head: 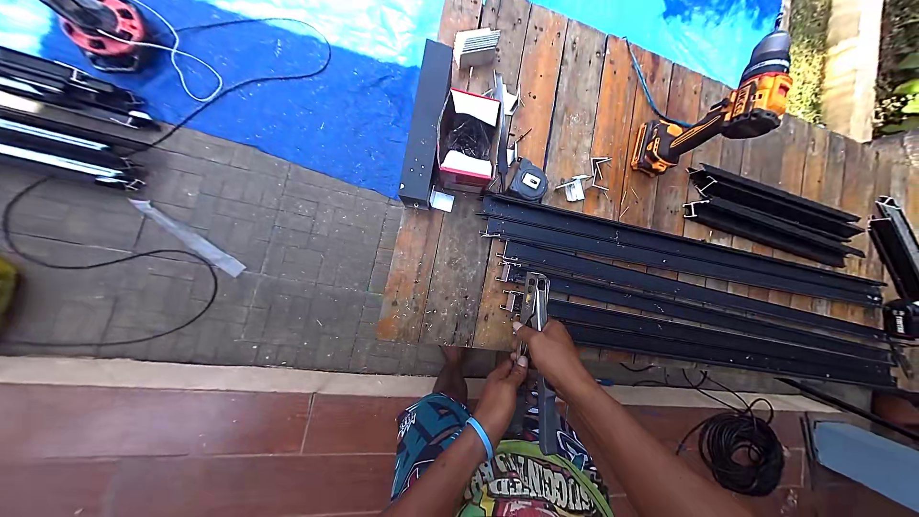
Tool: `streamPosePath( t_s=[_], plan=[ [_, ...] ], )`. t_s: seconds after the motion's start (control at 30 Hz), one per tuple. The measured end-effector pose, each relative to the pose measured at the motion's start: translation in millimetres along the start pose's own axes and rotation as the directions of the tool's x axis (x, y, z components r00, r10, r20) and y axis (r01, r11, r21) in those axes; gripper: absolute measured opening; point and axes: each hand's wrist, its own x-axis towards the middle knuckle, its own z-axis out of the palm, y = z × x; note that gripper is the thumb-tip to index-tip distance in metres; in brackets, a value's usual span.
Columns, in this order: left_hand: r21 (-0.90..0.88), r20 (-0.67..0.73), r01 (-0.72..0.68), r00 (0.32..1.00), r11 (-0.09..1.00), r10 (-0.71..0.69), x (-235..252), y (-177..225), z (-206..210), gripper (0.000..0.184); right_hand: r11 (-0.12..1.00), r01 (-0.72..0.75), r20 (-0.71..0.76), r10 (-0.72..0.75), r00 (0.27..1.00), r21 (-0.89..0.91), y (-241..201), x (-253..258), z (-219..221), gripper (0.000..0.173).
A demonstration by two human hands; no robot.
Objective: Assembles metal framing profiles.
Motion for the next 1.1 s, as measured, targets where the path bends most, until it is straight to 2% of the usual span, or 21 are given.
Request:
streamPosePath(
  t_s=[0.17,0.27,0.37,0.43,0.57,0.73,0.83,0.93,1.1],
  plan=[
    [-0.124,-0.006,0.091,0.996,0.988,-0.093,-4.2,-13.0,1.2,0.052,0.983,-0.051,-0.067,0.04,0.997,-0.177,-7.2,1.8,6.2,0.036],
    [-0.138,-0.039,0.089,0.995,0.986,-0.095,-6.0,-16.7,-0.3,0.051,0.986,-0.098,-0.064,0.09,0.994,-0.138,-12.1,2.2,6.6,0.034],
    [-0.028,-0.092,0.099,0.991,0.995,-0.101,-8.4,-14.2,-1.7,0.052,0.99,-0.134,-0.062,0.131,0.989,-0.049,-15.0,3.1,10.9,0.032],
    [0.0,-0.105,0.073,0.992,0.997,-0.072,-6.5,-20.7,-2.9,0.054,0.988,-0.142,-0.088,0.136,0.987,-0.068,-17.0,2.5,15.7,0.033],
    [-0.114,-0.091,0.068,0.993,0.991,-0.078,-7.0,-22.7,4.8,0.054,0.963,-0.157,-0.133,0.13,0.983,-0.22,-23.2,4.4,19.9,0.034],
    [-0.109,-0.096,0.096,0.99,0.989,-0.106,-0.2,-24.7,-5.2,0.053,0.956,-0.267,-0.098,0.256,0.962,-0.118,-29.4,8.7,14.8,0.033],
    [0.021,-0.111,0.121,0.987,0.992,-0.118,1.0,-25.9,-11.9,0.056,0.935,-0.349,-0.044,0.347,0.937,-0.06,-35.5,10.7,12.4,0.033],
    [0.071,-0.13,0.14,0.983,0.988,-0.13,0.2,-26.0,-7.2,0.058,0.925,-0.371,-0.042,0.369,0.929,-0.087,-40.1,12.0,12.3,0.032],
    [0.007,-0.114,0.143,0.983,0.99,-0.141,-1.1,-28.4,-8.9,0.055,0.934,-0.353,-0.085,0.347,0.934,-0.065,-35.1,6.4,16.0,0.031]
  ],
)
